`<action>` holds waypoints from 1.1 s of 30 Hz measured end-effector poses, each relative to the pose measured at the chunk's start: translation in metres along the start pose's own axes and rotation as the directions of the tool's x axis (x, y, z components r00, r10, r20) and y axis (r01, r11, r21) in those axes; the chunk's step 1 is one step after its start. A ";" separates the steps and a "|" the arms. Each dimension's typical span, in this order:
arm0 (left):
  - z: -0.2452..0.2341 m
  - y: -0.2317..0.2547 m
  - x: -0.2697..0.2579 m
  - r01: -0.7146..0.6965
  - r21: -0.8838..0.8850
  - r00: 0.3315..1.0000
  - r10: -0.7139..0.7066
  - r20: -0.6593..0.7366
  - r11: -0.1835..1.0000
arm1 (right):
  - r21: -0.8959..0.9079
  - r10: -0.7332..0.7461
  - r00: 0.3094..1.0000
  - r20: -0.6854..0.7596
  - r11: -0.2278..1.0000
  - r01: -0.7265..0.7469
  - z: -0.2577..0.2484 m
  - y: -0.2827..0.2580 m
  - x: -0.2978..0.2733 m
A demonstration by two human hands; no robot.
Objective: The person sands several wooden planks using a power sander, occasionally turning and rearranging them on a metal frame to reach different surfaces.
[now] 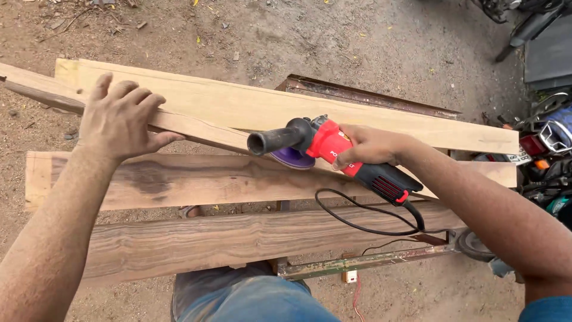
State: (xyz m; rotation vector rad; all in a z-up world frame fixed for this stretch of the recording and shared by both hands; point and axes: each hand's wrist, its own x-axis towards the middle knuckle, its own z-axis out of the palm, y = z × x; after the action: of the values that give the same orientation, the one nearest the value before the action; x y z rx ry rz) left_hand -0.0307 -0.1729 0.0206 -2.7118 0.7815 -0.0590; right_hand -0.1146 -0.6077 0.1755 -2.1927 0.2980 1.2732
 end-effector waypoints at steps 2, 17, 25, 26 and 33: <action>-0.009 0.034 0.013 -0.067 -0.231 0.992 0.089 0.086 0.971 | -0.013 0.056 0.997 -0.044 0.998 -0.056 -0.005 0.042 -0.016; 0.004 0.072 -0.010 -0.136 -0.156 0.863 0.194 0.467 0.978 | 0.155 0.538 0.732 -0.418 0.836 -0.526 0.044 0.360 -0.178; 0.014 0.087 -0.046 -0.138 -0.231 0.930 0.206 0.304 0.963 | 0.356 0.559 0.503 -0.659 0.821 -0.446 0.209 0.315 -0.159; 0.019 0.088 -0.053 -0.150 -0.254 0.943 0.215 0.253 0.955 | 0.360 0.500 0.507 -0.702 0.863 -0.353 0.224 0.302 -0.149; 0.024 0.088 -0.058 -0.157 -0.305 0.974 0.199 0.111 0.939 | 0.215 0.282 0.652 -0.703 0.959 -0.183 0.252 0.089 -0.059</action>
State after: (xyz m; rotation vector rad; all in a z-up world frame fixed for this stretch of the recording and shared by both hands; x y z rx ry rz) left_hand -0.1221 -0.2052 -0.0272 -2.8623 1.0642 0.3117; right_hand -0.3678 -0.5384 0.0978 -2.5096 0.9781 0.3808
